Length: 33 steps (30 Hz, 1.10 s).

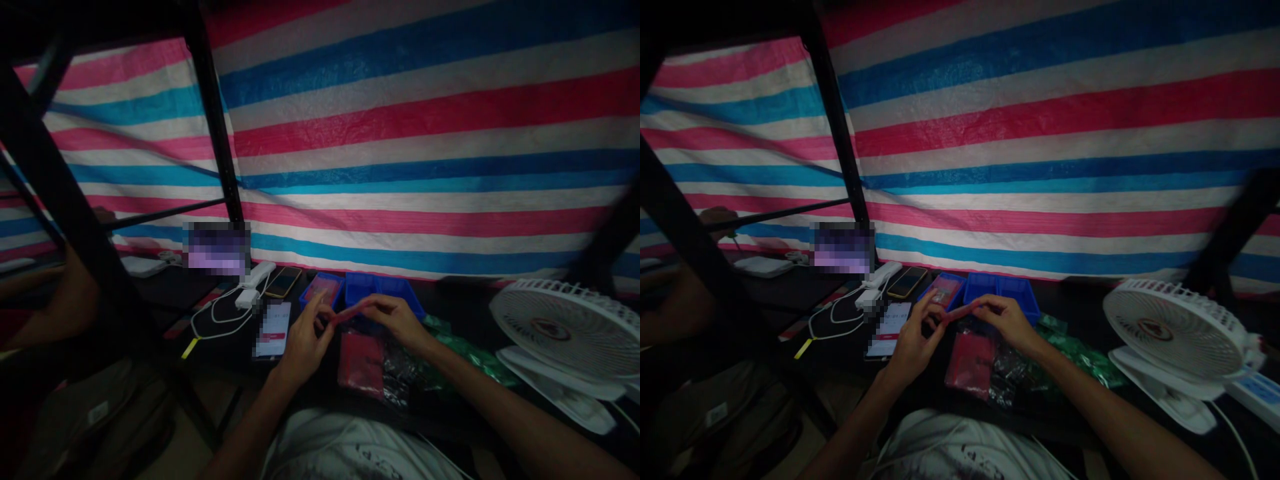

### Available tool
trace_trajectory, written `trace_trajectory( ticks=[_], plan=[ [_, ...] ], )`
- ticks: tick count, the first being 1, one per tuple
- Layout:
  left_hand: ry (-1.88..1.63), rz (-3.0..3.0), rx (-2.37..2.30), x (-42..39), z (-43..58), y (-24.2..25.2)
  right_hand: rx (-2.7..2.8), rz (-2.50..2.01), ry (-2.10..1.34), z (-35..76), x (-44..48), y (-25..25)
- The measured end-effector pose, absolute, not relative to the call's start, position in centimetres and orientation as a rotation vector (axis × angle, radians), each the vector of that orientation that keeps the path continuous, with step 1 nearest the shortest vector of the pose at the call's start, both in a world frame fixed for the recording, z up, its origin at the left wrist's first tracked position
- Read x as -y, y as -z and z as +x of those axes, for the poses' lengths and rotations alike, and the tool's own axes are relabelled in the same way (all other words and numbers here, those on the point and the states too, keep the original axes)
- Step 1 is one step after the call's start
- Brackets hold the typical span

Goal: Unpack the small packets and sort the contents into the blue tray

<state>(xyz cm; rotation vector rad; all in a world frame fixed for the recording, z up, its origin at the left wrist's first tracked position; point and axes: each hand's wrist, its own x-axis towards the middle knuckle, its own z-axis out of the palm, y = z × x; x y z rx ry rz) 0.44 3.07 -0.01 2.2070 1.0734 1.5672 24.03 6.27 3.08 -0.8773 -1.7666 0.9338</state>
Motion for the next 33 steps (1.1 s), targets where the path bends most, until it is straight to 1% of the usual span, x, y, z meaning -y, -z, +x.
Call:
trace_trajectory(
  ticks=[5, 13, 24, 28, 33],
  plan=[
    [-1.538, 2.407, -0.994, -2.6, 0.4, -0.9, 1.714, -0.866, -1.077, 24.1, -6.2, -3.0],
    [-1.552, 2.462, -1.1, -2.6, 0.4, -1.0, 1.706, -0.865, -1.085, 23.9, -6.3, -2.9],
    [-1.458, 2.435, -1.006, -2.0, 0.5, -1.3, 1.536, -0.732, -1.28, 23.4, -6.4, -2.6],
    [-1.367, 2.424, -1.049, -2.1, 0.6, -0.9, 1.564, -0.737, -1.243, 23.5, -6.1, -3.0],
    [-1.357, 2.338, -1.132, -2.3, 0.5, -0.5, 1.722, -0.787, -1.207, 23.6, -5.9, -3.0]
  ],
)
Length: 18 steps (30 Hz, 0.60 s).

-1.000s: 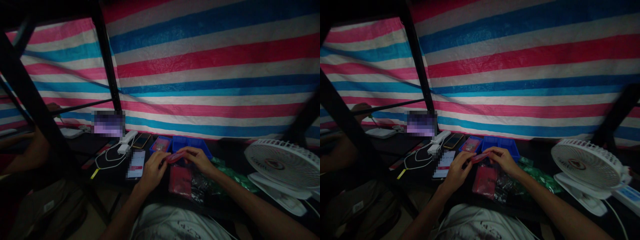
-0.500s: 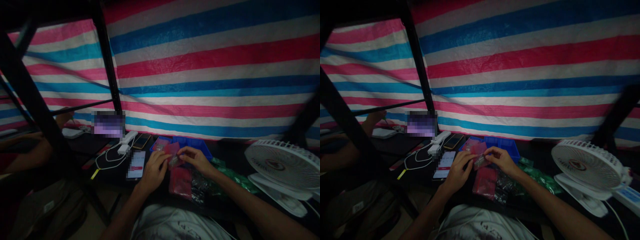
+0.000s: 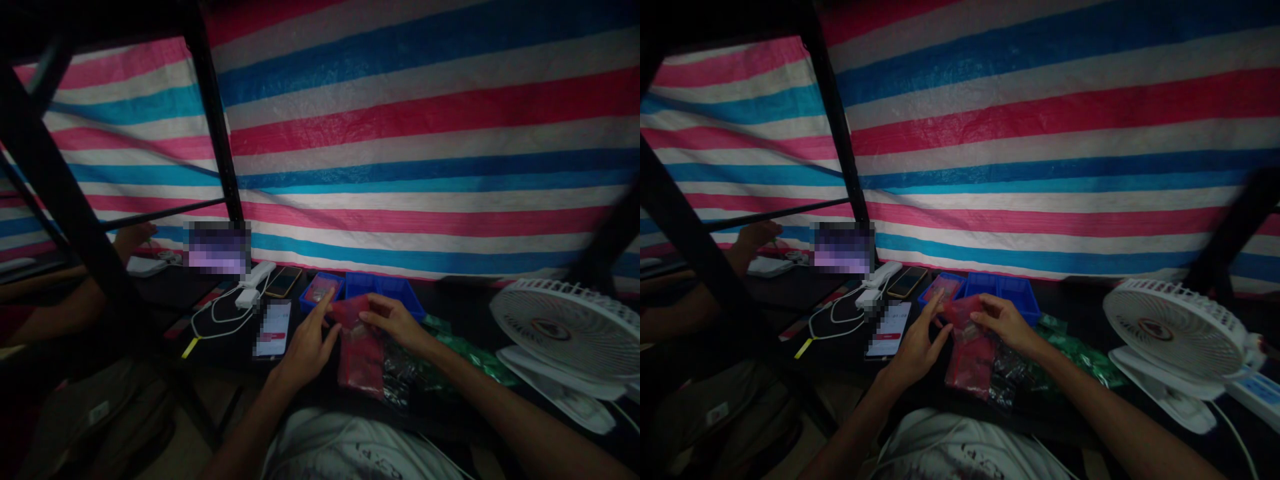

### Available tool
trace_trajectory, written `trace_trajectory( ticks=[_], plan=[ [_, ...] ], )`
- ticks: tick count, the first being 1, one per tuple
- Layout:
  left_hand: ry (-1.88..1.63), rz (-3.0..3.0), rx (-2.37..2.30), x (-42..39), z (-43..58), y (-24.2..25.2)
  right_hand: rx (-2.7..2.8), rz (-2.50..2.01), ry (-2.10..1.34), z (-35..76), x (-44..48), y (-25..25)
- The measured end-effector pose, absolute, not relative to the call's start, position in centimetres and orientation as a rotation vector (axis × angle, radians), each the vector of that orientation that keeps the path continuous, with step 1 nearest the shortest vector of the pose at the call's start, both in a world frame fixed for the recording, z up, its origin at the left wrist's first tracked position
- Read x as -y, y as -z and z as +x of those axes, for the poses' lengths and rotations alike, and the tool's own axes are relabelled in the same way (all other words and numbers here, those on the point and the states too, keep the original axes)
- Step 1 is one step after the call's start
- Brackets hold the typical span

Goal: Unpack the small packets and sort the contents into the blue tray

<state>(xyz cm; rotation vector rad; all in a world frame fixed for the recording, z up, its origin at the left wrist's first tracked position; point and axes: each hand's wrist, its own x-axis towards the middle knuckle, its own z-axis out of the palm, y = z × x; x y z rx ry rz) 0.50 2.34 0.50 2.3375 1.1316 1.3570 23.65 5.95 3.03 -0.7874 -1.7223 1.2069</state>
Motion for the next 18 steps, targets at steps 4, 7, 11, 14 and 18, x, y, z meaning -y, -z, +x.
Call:
trace_trajectory(
  ticks=[4, 7, 11, 14, 18],
  plan=[
    [-1.35, 2.267, -1.107, -2.41, 0.57, -0.47, 1.728, -0.821, -1.193, 23.77, -6.13, -2.37],
    [-1.323, 2.235, -1.07, -2.36, 0.66, -0.49, 1.641, -0.851, -1.229, 23.79, -6.21, -2.22],
    [-1.259, 2.209, -1.109, -2.18, 0.71, -0.56, 1.573, -0.837, -1.236, 23.72, -6.17, -2.67],
    [-1.253, 2.162, -1.149, -2.1, 0.72, -0.6, 1.588, -0.77, -1.276, 23.72, -6.19, -2.92],
    [-1.346, 2.085, -1.085, -2.21, 0.71, -0.56, 1.583, -0.739, -1.375, 23.74, -6.13, -2.94]
  ],
)
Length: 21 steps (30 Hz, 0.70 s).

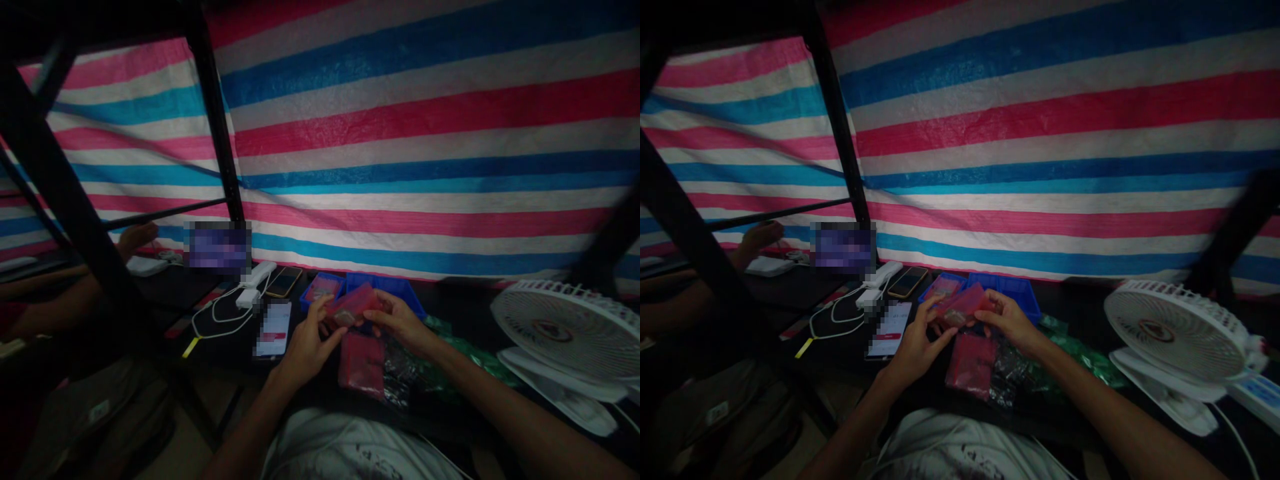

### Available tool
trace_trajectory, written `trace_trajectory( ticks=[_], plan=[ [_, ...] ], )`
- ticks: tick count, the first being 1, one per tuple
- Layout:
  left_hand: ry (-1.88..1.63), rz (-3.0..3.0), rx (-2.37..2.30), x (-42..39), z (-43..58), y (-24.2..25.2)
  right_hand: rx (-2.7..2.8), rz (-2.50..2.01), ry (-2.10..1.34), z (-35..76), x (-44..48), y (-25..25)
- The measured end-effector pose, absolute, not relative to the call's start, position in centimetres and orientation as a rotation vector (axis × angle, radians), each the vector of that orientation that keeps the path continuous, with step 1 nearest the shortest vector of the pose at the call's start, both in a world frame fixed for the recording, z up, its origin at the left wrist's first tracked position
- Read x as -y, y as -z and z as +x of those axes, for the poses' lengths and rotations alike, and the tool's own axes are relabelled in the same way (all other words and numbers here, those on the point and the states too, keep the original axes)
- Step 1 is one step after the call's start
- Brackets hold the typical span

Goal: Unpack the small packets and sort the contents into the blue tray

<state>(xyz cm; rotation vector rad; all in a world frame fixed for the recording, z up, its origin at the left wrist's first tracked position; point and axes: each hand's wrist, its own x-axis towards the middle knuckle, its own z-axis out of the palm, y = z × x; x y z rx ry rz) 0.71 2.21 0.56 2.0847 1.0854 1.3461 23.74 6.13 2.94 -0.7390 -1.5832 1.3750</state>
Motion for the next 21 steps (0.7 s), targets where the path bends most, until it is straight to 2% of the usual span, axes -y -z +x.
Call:
trace_trajectory(
  ticks=[11, 21],
  plan=[
    [-1.721, 2.157, -1.131, -2.46, 0.16, -1.45, 1.639, -0.872, -1.294, 23.72, -6.29, -2.63],
    [-1.798, 2.201, -1.122, -2.5, -0.08, -0.53, 1.573, -0.897, -1.169, 23.74, -6.28, -3.11]
  ],
)
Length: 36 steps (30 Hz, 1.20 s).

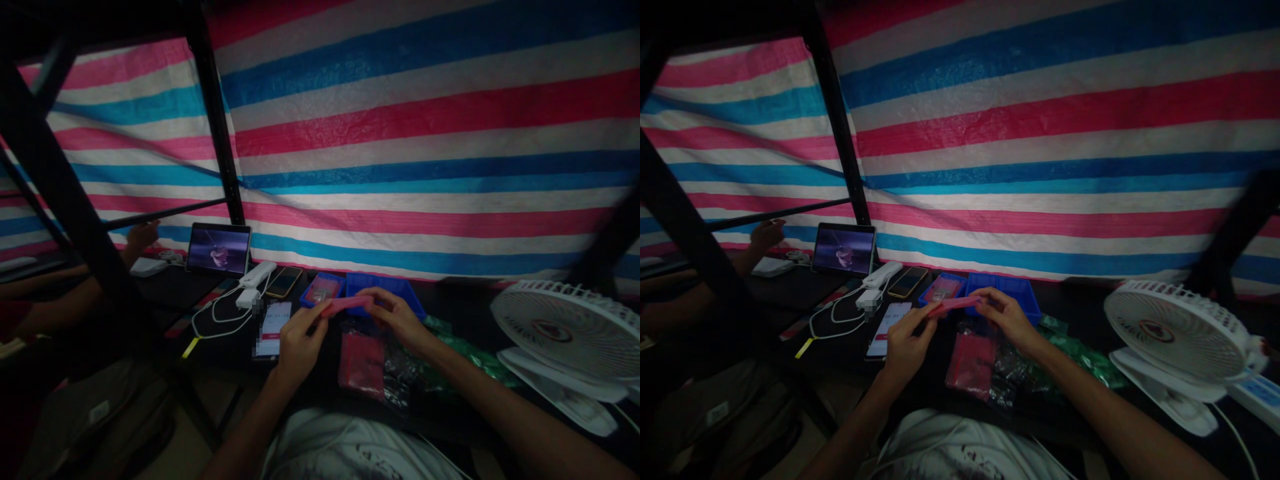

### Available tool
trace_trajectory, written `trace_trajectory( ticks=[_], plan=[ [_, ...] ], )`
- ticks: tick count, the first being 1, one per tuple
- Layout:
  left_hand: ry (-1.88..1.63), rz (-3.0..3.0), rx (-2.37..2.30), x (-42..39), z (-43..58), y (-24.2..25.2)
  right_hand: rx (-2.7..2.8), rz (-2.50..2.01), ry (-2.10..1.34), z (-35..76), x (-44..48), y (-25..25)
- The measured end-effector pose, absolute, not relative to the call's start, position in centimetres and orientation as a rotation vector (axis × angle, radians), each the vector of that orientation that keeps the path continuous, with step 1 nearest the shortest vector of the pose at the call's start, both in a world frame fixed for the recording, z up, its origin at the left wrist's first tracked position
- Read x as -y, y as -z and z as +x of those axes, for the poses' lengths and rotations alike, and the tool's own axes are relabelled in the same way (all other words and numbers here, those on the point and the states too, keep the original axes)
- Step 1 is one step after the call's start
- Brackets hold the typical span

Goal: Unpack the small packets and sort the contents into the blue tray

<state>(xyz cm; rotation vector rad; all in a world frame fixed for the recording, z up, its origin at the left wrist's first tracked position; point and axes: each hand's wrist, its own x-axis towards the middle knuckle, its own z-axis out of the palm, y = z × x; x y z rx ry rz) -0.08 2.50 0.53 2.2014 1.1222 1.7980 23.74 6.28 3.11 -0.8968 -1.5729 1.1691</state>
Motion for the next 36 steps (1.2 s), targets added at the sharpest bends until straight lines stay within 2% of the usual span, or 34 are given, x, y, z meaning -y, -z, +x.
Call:
trace_trajectory(
  ticks=[5, 18, 28, 36],
  plan=[
    [-1.731, 2.163, -1.269, -2.8, -0.1, -0.7, 1.537, -0.891, -1.168, 23.8, -6.4, -3.0],
    [-1.059, 2.425, -1.918, -3.7, 1.0, 1.0, 1.592, -0.923, -1.147, 24.0, -6.4, -2.9],
    [-1.237, 2.493, -1.9, -3.3, 1.1, 0.4, 1.605, -0.927, -1.158, 24.0, -6.4, -3.0],
    [-1.1, 2.606, -1.8, -3.1, 0.9, 0.1, 1.615, -0.907, -1.153, 24.0, -6.5, -2.8]
  ],
)
